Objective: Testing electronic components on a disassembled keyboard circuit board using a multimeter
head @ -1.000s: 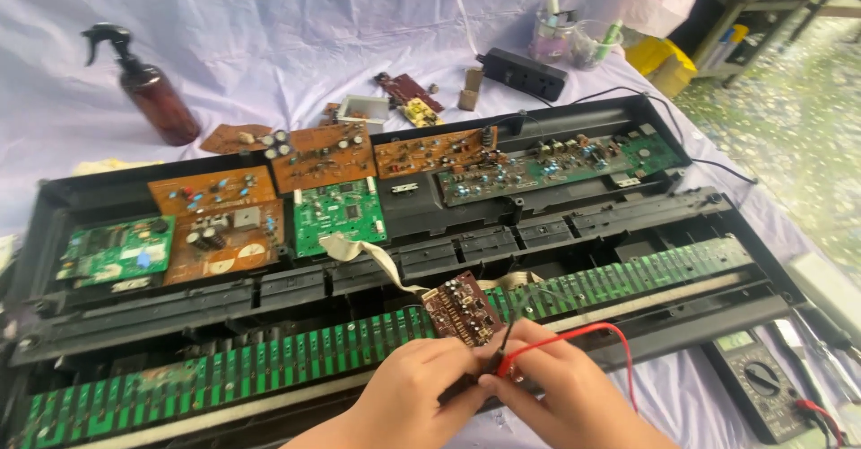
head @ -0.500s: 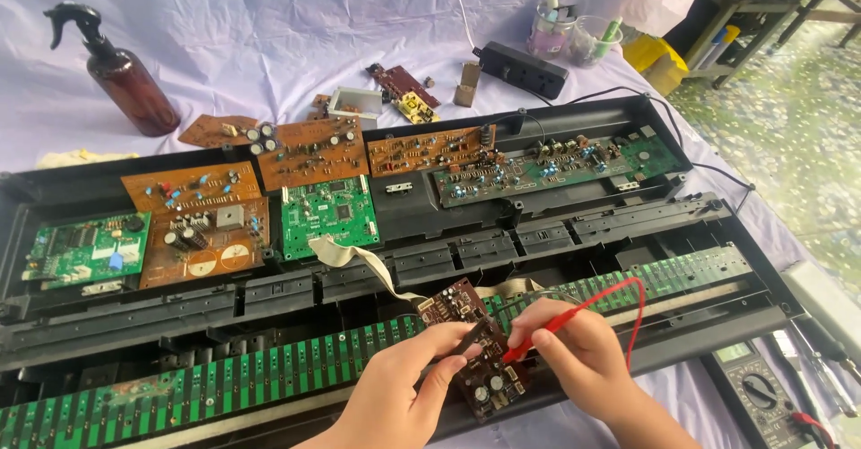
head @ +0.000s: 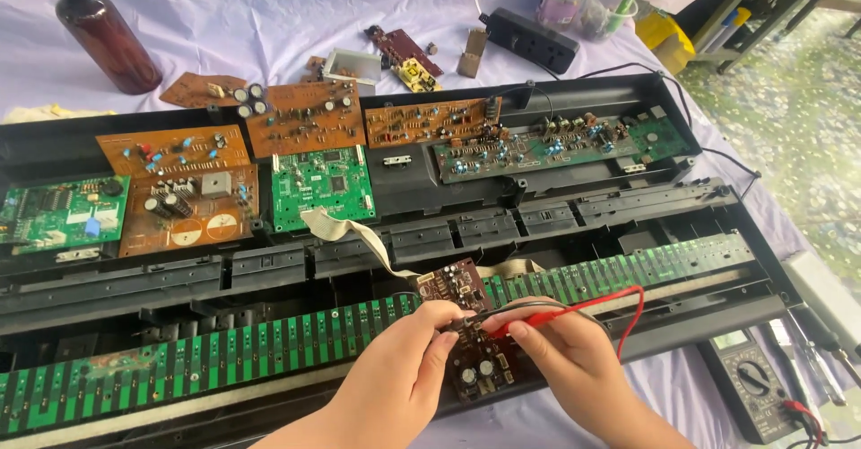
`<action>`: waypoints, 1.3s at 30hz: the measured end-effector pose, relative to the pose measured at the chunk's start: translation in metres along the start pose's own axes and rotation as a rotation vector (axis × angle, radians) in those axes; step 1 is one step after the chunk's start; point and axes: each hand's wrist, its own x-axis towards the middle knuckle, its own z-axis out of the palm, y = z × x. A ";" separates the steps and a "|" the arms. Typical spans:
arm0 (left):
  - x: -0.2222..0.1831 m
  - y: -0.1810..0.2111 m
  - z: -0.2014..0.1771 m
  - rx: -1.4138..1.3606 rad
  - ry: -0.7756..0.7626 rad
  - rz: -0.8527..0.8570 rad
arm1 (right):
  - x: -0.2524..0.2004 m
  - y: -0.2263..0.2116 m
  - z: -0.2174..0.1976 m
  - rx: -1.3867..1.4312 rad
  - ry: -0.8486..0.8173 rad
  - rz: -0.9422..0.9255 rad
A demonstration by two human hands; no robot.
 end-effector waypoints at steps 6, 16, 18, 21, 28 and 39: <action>0.003 0.003 -0.003 -0.034 0.036 0.042 | 0.001 -0.011 0.002 -0.107 -0.020 0.014; 0.003 0.000 -0.001 -0.022 0.099 0.203 | 0.032 0.004 -0.022 -0.083 -0.252 -0.315; 0.006 -0.003 0.001 -0.035 0.093 0.193 | 0.026 0.018 -0.023 -0.095 -0.199 -0.316; 0.007 -0.008 0.003 -0.013 0.102 0.135 | 0.027 0.010 -0.020 -0.068 -0.168 -0.360; 0.006 -0.009 0.007 0.037 0.114 0.247 | 0.014 0.024 -0.021 -0.085 -0.030 -0.294; 0.005 -0.009 0.007 0.059 0.060 0.201 | 0.015 0.029 -0.024 0.035 -0.207 -0.116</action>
